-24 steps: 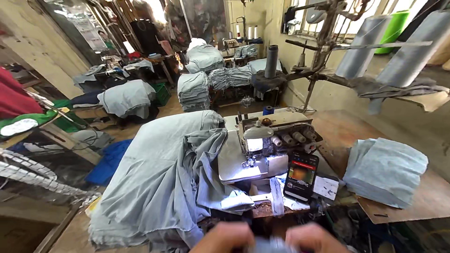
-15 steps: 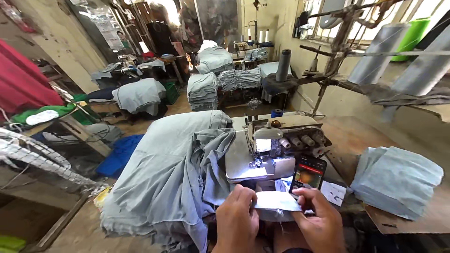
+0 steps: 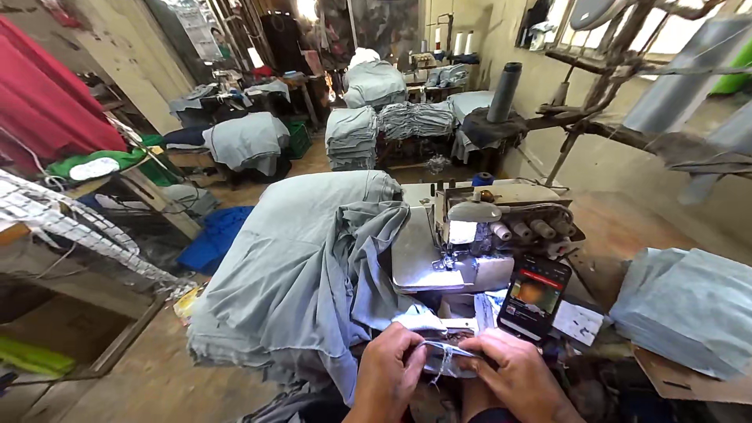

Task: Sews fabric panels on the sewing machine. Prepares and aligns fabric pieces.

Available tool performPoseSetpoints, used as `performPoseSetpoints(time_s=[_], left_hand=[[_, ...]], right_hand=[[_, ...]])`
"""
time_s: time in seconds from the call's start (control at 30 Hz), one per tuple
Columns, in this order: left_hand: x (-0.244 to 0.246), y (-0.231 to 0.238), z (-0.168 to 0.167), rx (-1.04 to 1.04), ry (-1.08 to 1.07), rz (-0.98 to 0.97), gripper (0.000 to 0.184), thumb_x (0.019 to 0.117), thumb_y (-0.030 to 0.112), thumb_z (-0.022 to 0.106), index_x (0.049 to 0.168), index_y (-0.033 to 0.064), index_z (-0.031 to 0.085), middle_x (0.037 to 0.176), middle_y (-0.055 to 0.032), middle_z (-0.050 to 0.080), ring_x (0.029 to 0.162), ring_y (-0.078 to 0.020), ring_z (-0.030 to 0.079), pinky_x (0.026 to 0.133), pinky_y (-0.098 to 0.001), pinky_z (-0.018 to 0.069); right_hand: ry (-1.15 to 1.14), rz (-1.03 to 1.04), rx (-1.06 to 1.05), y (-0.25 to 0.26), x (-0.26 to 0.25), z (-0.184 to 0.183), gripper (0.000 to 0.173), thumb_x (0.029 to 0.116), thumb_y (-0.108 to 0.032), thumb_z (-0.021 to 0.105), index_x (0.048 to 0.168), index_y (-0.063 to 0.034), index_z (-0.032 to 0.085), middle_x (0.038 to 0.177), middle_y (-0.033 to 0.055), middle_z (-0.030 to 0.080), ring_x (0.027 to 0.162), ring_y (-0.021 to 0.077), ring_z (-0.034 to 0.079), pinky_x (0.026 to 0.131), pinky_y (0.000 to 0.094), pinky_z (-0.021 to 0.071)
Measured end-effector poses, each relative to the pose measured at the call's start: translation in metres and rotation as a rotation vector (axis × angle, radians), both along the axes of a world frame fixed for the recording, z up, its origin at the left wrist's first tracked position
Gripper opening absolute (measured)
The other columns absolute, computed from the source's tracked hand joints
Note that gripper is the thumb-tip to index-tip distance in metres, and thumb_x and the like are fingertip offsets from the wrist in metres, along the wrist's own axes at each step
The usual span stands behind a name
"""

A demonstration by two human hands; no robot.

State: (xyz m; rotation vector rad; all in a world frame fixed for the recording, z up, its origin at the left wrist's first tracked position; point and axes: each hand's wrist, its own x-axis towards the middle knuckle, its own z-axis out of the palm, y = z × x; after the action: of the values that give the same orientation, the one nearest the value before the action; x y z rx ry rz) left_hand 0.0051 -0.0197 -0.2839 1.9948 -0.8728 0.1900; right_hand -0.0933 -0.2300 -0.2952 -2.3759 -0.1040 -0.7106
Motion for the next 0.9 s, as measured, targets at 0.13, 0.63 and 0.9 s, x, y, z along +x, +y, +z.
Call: performPoseSetpoints(time_s=[0.13,0.63,0.9], left_hand=[[0.004,0.007,-0.006,0.023,0.051,0.022,0.013,0.0886,0.021,0.068,0.087,0.0114,0.076,0.082,0.0020,0.069,0.075,-0.0030,0.065,0.068,-0.0204,0.0567],[0.015,0.020,-0.011,-0.035,0.343,-0.004,0.019,0.0966,0.025,0.065,0.093,0.0107,0.078,0.088,0.0037,0.072,0.082,-0.0005,0.067,0.075,-0.0201,0.0570],[0.016,0.012,-0.004,0.054,0.239,0.089,0.018,0.0937,0.028,0.067,0.090,0.0143,0.079,0.089,0.0034,0.068,0.077,-0.0025,0.064,0.068,-0.0219,0.0562]], right_hand=[[0.055,0.020,-0.053,0.003,0.003,-0.005,0.022,0.0943,-0.037,0.069,0.096,-0.0167,0.078,0.084,-0.0008,0.074,0.079,0.0095,0.071,0.071,0.0276,0.0595],[0.243,0.269,0.077,-0.007,0.025,-0.008,0.020,0.0993,-0.025,0.065,0.100,-0.0091,0.078,0.088,0.0040,0.076,0.082,0.0119,0.073,0.077,0.0332,0.0599],[0.331,0.325,0.127,-0.018,0.031,0.001,0.023,0.0985,-0.019,0.065,0.115,-0.0072,0.075,0.091,0.0064,0.076,0.074,0.0131,0.072,0.071,0.0329,0.0616]])
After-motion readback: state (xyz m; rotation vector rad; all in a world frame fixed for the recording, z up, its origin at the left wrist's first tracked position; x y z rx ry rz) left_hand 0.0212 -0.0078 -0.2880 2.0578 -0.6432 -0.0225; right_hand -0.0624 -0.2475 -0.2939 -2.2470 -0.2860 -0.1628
